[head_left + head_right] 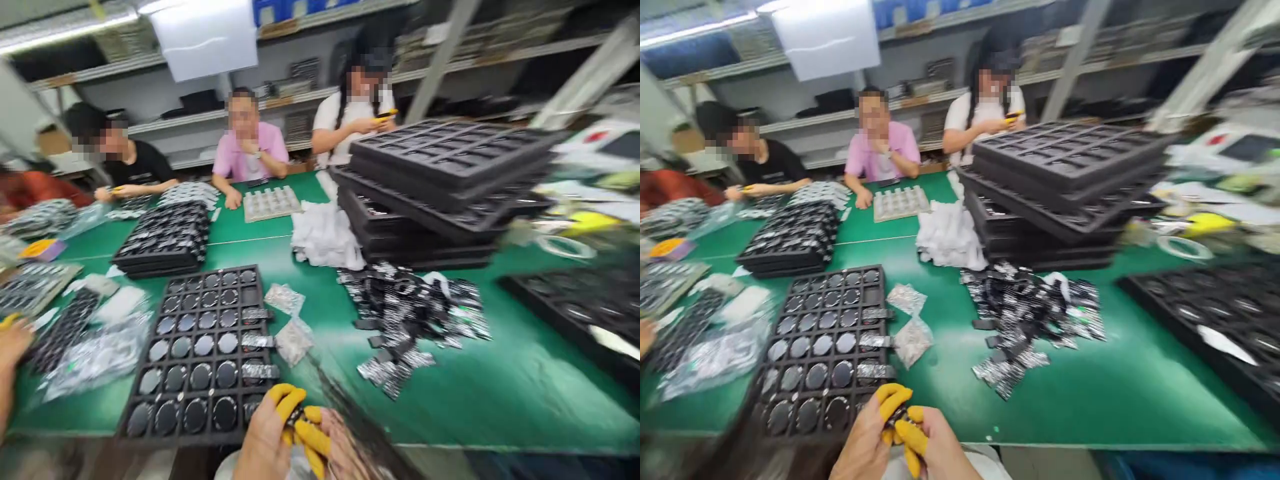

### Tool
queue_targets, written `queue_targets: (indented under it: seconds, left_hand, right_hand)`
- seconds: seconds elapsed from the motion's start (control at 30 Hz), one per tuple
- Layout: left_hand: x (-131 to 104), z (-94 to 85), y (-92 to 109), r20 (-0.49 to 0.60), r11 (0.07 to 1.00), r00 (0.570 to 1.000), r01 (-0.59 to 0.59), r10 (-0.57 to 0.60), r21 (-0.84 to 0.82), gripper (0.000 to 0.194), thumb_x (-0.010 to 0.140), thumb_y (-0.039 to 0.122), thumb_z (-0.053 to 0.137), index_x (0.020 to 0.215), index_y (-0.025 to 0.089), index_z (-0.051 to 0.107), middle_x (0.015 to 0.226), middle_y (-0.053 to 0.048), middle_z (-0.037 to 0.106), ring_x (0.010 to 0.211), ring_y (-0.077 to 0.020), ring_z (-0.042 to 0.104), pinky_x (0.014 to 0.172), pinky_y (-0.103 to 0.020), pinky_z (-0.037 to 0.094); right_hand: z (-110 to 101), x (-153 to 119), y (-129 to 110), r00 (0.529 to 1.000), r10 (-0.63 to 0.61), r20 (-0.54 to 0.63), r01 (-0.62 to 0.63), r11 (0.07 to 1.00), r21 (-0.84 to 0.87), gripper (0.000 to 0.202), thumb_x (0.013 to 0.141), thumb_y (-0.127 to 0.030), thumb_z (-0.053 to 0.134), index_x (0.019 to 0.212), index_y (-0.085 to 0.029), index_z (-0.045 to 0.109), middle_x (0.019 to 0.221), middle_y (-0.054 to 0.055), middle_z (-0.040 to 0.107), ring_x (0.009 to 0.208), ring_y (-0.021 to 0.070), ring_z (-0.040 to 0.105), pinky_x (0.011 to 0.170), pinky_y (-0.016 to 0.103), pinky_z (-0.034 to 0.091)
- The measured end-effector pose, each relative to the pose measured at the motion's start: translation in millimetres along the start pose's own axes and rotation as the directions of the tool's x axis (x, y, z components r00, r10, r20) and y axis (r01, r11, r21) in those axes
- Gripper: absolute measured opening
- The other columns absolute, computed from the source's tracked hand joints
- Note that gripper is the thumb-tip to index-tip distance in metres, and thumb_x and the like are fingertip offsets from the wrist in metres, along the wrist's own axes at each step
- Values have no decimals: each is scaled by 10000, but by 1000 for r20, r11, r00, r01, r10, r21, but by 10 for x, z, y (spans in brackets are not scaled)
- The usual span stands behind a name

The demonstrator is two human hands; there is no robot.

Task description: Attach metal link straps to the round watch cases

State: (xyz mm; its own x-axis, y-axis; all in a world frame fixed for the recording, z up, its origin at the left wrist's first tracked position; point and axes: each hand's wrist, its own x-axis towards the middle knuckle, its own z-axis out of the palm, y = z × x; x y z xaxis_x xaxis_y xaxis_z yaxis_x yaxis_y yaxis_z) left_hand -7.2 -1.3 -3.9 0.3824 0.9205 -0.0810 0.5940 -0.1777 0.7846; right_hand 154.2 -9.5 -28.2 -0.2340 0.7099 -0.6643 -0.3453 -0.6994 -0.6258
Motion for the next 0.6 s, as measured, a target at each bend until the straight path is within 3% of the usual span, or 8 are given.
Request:
queue_targets:
  seconds: [0.07, 0.13, 0.3, 0.47, 0.6]
  left_hand:
    - [-29, -36, -67, -44, 997, 996, 70, -72, -43, 725, 801, 17, 524, 1441, 326, 670, 1402, -79, 686, 1284, -246, 665, 1133, -373, 555]
    - [-26, -66, -53, -60, 994, 993, 94, -97, -62, 762, 756, -11, 501, 1428, 298, 682, 1406, -81, 689, 1270, -234, 667, 1144, -361, 536]
    - [-10, -137, 22, -102, 991, 989, 104, -112, -78, 724, 769, -4, 488, 1409, 268, 690, 1414, -85, 682, 1270, -226, 659, 1161, -348, 514]
    - [24, -230, 15, -170, 988, 980, 80, -102, -129, 722, 788, -23, 446, 1408, 261, 683, 1387, -76, 693, 1303, -206, 645, 1164, -326, 512]
    - [46, -329, 6, -117, 1000, 993, 22, -24, -16, 666, 823, -14, 457, 1399, 233, 682, 1394, -101, 682, 1302, -233, 638, 1168, -364, 512]
  right_hand:
    - [58, 200, 25, 989, 47, 142, -36, 996, -83, 525, 513, -622, 939, 582, -238, 589, 502, -18, 478, 375, 155, 443, 327, 258, 354]
    - [75, 289, 10, 972, 71, 225, -37, 988, -150, 561, 458, -665, 906, 545, -248, 542, 457, -25, 414, 338, 130, 356, 305, 239, 278]
    - [112, 304, -118, 954, 71, 291, 7, 966, -259, 551, 490, -700, 837, 546, -265, 503, 439, -28, 353, 328, 134, 308, 290, 230, 215]
    - [212, 309, -209, 957, 41, 288, 47, 956, -291, 528, 572, -745, 785, 593, -267, 562, 444, -26, 352, 355, 143, 315, 302, 247, 250]
    - [226, 250, -258, 961, 31, 274, 52, 956, -288, 529, 637, -720, 816, 633, -234, 606, 460, -19, 404, 395, 126, 325, 356, 247, 285]
